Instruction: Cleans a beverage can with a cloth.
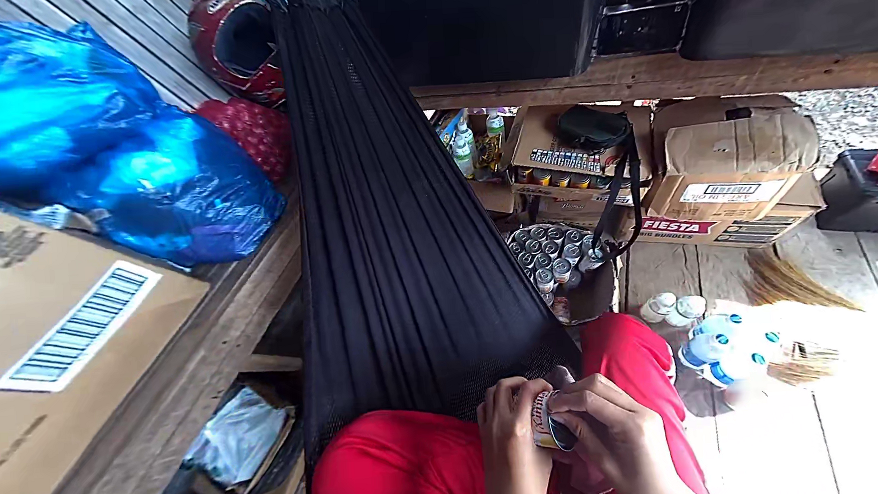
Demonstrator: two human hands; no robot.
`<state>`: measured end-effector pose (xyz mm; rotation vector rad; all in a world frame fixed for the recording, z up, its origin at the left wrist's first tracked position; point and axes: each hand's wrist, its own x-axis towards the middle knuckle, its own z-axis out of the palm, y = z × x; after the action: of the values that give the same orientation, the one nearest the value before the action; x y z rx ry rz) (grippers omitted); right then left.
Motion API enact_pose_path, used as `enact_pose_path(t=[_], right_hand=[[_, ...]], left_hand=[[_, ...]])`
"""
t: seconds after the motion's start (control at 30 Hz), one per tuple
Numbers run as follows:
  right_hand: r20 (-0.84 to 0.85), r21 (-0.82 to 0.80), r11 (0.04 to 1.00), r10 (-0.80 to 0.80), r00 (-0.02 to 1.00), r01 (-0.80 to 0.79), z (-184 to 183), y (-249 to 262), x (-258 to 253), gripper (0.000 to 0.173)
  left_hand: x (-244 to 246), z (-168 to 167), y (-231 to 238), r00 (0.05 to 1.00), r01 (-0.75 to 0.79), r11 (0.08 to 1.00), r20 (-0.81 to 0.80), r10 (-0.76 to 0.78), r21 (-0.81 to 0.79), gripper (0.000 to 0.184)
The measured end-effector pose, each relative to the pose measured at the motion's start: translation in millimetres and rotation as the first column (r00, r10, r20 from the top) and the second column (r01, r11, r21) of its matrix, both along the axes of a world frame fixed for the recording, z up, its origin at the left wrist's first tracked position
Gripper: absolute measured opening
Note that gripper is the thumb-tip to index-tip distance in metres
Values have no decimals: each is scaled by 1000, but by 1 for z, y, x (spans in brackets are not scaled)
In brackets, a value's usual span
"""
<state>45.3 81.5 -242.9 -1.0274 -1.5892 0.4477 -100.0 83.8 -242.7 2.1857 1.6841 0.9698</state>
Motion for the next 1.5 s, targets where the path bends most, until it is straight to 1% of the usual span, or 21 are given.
enact_pose_path(t=[0.1, 0.2, 0.3, 0.37, 0.43, 0.5, 0.57, 0.63, 0.67, 0.73, 0.77, 0.8, 0.87, 0.9, 0.97, 1.03, 1.13, 1.23, 1.3, 1.4, 1.5], right_hand=[[-25, -45, 992, 118, 993, -119, 4, -19, -26, 12], [-69, -94, 976, 188, 980, -194, -4, -30, -39, 9], [-288, -144, 955, 210, 934, -259, -18, -24, -27, 8], [-569, -179, 934, 159, 807, -310, -14, -16, -13, 8], [-759, -223, 913, 57, 648, -342, -5, -7, 6, 7], [-845, -311, 892, -102, 526, -327, 10, 3, 24, 9], [-850, -315, 902, -130, 510, -296, 24, 9, 37, 13], [-752, -192, 936, 52, 657, -294, 29, 9, 45, 6], [-628, -115, 943, 174, 759, -312, 29, 7, 48, 8], [-207, 56, 946, 325, 923, -321, 25, 6, 60, 16], [35, 144, 940, 307, 951, -309, 23, 8, 68, 18], [214, 190, 932, 268, 939, -309, 21, 12, 78, 22], [318, 204, 930, 233, 919, -306, 23, 25, 97, 33], [328, 189, 930, 241, 913, -314, 28, 31, 106, 38], [300, 120, 931, 296, 907, -343, 38, 42, 119, 48], [119, -8, 917, 397, 910, -399, 44, 52, 129, 61], [-128, -122, 869, 464, 876, -479, 42, 51, 128, 77], [-63, -48, 934, 350, 935, -353, 29, 27, 97, 76], [95, -11, 964, 266, 959, -266, 19, 6, 70, 68], [317, 62, 982, 147, 937, -176, 12, -10, 29, 53], [450, 147, 977, 71, 890, -152, 19, -9, -7, 43]], left_hand=[[-34, 7, -1, 1000, -14, 1000, -8, 14, -13, 39], [-57, 13, 1, 998, -41, 997, -42, 44, 65, 32], [-55, 9, -1, 986, -69, 995, 155, 57, 69, 33], [-46, 7, -3, 888, -21, 1000, 460, 25, -13, 62], [-29, 7, -5, 723, 47, 992, 689, 50, -121, 88], [-7, 8, -6, 616, 69, 976, 778, 122, -208, 97], [17, 10, -6, 515, 136, 946, 837, 185, -293, 95], [41, 10, -6, 376, 284, 902, 903, 208, -326, 89], [52, 9, -5, 287, 358, 883, 936, 205, -303, 83], [78, 13, -4, 115, 420, 864, 960, 254, -279, 54], [92, 20, -2, 11, 423, 860, 950, 311, -286, 28], [105, 25, 0, -88, 426, 858, 931, 354, -286, 29], [124, 26, 4, -176, 450, 860, 920, 349, -240, 33], [134, 26, 4, -173, 445, 863, 923, 345, -239, 33], [145, 29, 4, -109, 437, 870, 947, 303, -228, 55], [150, 31, 4, -21, 417, 879, 965, 262, -230, 84], [147, 25, 1, 83, 423, 899, 993, 84, -111, 97], [125, 18, 6, 140, 391, 920, 988, -66, 6, 96], [108, 16, 2, 134, 283, 958, 991, 17, -55, 87], [75, 14, -13, 167, 196, 962, 973, 160, -192, 48], [41, 14, -32, 193, 150, 934, 936, 294, -324, 37]])
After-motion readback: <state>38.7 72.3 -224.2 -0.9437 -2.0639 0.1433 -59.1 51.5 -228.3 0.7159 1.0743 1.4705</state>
